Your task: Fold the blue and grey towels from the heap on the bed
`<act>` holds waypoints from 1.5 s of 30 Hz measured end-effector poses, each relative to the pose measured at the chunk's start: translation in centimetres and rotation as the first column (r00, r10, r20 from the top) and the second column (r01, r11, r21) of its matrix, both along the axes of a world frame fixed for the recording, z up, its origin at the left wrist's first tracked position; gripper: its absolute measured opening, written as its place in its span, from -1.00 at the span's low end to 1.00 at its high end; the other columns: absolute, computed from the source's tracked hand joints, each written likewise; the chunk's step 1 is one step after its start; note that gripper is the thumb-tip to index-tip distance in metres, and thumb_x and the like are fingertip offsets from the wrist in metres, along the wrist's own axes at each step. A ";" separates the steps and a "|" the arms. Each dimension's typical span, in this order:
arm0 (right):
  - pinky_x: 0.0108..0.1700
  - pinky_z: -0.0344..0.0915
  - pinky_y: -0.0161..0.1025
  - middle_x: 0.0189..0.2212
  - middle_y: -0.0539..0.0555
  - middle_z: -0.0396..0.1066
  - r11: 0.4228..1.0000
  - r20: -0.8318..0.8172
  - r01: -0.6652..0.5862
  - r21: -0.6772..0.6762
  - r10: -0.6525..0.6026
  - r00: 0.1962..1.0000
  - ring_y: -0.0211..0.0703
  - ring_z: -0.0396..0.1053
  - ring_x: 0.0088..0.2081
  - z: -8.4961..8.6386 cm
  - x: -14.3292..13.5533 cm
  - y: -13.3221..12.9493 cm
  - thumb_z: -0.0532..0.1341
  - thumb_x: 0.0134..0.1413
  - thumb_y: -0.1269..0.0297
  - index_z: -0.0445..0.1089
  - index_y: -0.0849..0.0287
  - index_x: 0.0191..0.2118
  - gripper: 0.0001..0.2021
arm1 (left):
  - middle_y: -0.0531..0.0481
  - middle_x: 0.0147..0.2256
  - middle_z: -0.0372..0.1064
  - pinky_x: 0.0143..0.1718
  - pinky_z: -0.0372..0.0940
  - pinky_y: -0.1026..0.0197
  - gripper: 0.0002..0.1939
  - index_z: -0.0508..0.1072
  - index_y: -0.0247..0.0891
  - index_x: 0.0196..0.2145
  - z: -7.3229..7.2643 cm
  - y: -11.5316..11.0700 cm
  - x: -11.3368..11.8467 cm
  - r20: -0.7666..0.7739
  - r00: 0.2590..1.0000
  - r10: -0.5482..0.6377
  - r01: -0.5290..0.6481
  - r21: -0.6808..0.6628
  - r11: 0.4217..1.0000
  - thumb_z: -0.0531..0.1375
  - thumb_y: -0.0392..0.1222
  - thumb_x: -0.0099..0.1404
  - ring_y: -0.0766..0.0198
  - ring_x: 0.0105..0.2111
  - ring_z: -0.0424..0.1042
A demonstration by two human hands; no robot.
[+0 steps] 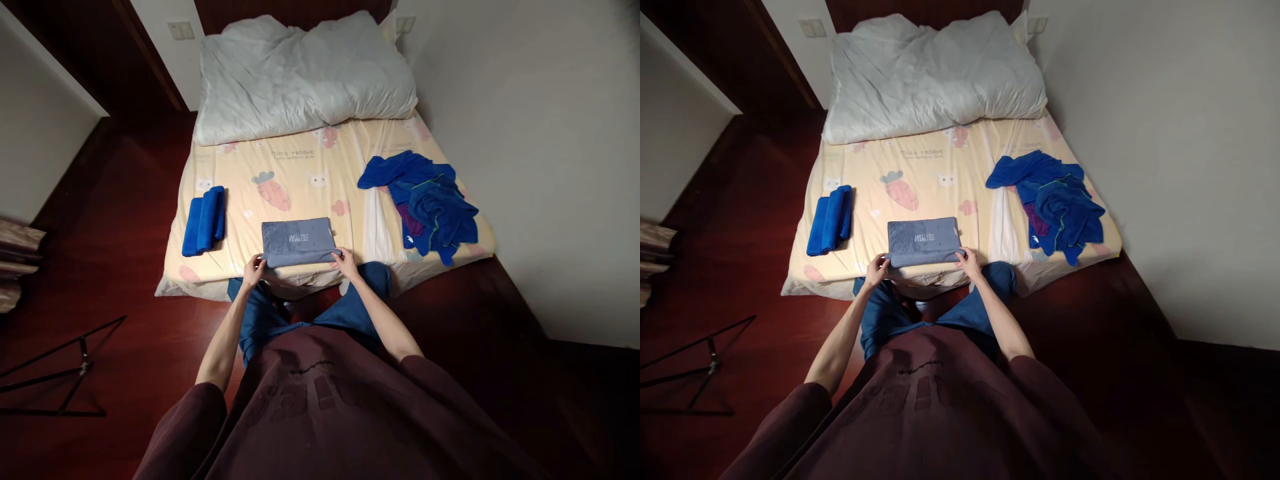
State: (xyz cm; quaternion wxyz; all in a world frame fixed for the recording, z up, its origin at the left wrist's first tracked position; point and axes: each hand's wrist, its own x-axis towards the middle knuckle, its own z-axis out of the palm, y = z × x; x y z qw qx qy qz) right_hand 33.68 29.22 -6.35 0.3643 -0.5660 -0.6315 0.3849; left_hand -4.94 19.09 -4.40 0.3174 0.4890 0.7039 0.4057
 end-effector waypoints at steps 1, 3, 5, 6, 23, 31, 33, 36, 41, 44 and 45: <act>-0.08 0.53 -0.02 -0.25 0.18 0.60 1.000 0.009 0.012 0.020 -0.012 1.000 0.06 0.55 -0.21 0.1 -0.1 0.3 0.27 0.15 -0.06 0.54 0.19 -0.07 -0.58 | -0.15 -0.22 0.58 -0.16 0.47 0.10 -0.55 0.49 -0.28 0.05 0.0 0.2 0.1 0.012 1.000 0.019 -0.019 -0.004 1.000 0.21 0.03 0.31 0.11 -0.22 0.58; -0.08 0.52 -0.03 -0.26 0.18 0.58 0.999 0.022 0.019 0.026 -0.020 1.000 0.06 0.53 -0.20 0.4 -0.3 0.7 0.26 0.17 -0.08 0.54 0.19 -0.07 -0.57 | -0.16 -0.22 0.58 -0.17 0.46 0.11 -0.58 0.49 -0.27 0.02 0.0 0.6 0.2 0.030 0.998 0.051 -0.050 -0.022 0.999 0.23 0.02 0.29 0.11 -0.24 0.57; -0.10 0.52 -0.04 -0.30 0.17 0.57 1.000 0.048 0.016 0.024 -0.018 0.999 0.05 0.52 -0.22 0.5 -0.5 1.1 0.25 0.20 -0.07 0.54 0.19 -0.07 -0.58 | -0.16 -0.24 0.58 -0.18 0.46 0.11 -0.61 0.49 -0.27 -0.01 -0.1 0.9 0.3 0.039 0.996 0.078 -0.076 -0.051 0.996 0.25 -0.01 0.29 0.12 -0.26 0.57; -0.10 0.52 -0.04 -0.31 0.17 0.56 0.999 0.070 0.014 0.029 -0.016 0.997 0.05 0.52 -0.22 0.6 -0.6 1.3 0.25 0.22 -0.06 0.54 0.19 -0.06 -0.59 | -0.15 -0.25 0.58 -0.18 0.46 0.11 -0.63 0.49 -0.27 -0.02 -0.2 1.0 0.3 0.040 0.995 0.091 -0.088 -0.065 0.994 0.24 -0.04 0.29 0.12 -0.27 0.57; 0.50 0.00 0.14 0.48 0.15 0.07 0.833 0.687 -0.488 0.261 0.195 0.700 0.02 0.00 0.51 1.3 -3.1 -6.4 -0.01 0.45 0.34 0.21 0.13 0.45 -0.47 | -0.20 0.48 -0.02 0.48 -0.05 -0.23 -0.34 0.21 -0.26 0.44 -1.2 -4.5 7.4 -0.728 0.633 -0.262 0.384 0.001 0.923 0.02 -0.37 0.40 -0.05 0.51 -0.14; 0.53 -0.06 0.16 0.50 0.16 0.00 0.837 0.735 -0.511 0.194 0.221 0.641 0.03 -0.06 0.53 0.8 -3.3 -4.1 -0.01 0.40 0.43 0.18 0.22 0.46 -0.43 | -0.19 0.50 -0.09 0.49 -0.14 -0.29 -0.35 0.17 -0.29 0.46 -1.4 -2.0 6.9 -0.745 0.604 -0.283 0.363 -0.059 0.930 -0.02 -0.34 0.45 -0.07 0.53 -0.28; 0.54 -0.05 0.14 0.49 0.16 0.04 0.841 0.742 -0.514 0.170 0.234 0.628 0.01 -0.03 0.52 0.4 -2.9 -3.4 -0.03 0.37 0.48 0.20 0.24 0.45 -0.42 | -0.18 0.48 -0.04 0.50 -0.14 -0.29 -0.38 0.19 -0.30 0.46 -1.4 -1.5 6.4 -0.738 0.604 -0.301 0.359 -0.085 0.930 -0.05 -0.31 0.48 -0.08 0.52 -0.23; 0.54 -0.04 0.11 0.48 0.15 0.06 0.842 0.746 -0.519 0.144 0.252 0.616 -0.01 0.00 0.51 0.0 -2.3 -2.3 -0.06 0.34 0.52 0.21 0.28 0.45 -0.40 | -0.21 0.47 0.01 0.50 -0.12 -0.27 -0.37 0.19 -0.34 0.45 -1.3 -0.8 5.7 -0.719 0.605 -0.342 0.374 -0.123 0.919 -0.07 -0.33 0.47 -0.07 0.52 -0.18; 0.53 -0.04 0.17 0.44 0.16 0.14 0.862 0.724 -0.485 0.145 0.241 0.646 -0.01 0.07 0.48 -0.5 -2.4 -0.8 -0.01 0.24 0.58 0.23 0.24 0.44 -0.34 | -0.26 0.44 0.07 0.48 -0.06 -0.28 -0.35 0.24 -0.34 0.43 -1.4 0.6 4.5 -0.689 0.632 -0.355 0.395 -0.109 0.912 -0.09 -0.42 0.42 -0.04 0.50 -0.09; 0.52 -0.01 0.17 0.41 0.17 0.20 0.873 0.706 -0.466 0.147 0.237 0.668 -0.01 0.12 0.46 -0.7 -2.9 -0.2 -0.01 0.21 0.62 0.28 0.22 0.41 -0.33 | -0.31 0.41 0.13 0.46 0.00 -0.29 -0.35 0.28 -0.34 0.40 -1.5 1.6 4.1 -0.666 0.664 -0.339 0.384 -0.085 0.919 -0.09 -0.43 0.41 -0.06 0.48 -0.01; 0.51 0.01 0.18 0.40 0.17 0.22 0.875 0.701 -0.461 0.145 0.238 0.672 -0.01 0.14 0.45 -0.7 -3.0 0.0 -0.01 0.20 0.62 0.29 0.21 0.40 -0.33 | -0.32 0.40 0.15 0.45 0.02 -0.29 -0.35 0.29 -0.33 0.40 -1.5 1.9 3.9 -0.657 0.676 -0.335 0.382 -0.076 0.921 -0.09 -0.43 0.41 -0.06 0.47 0.01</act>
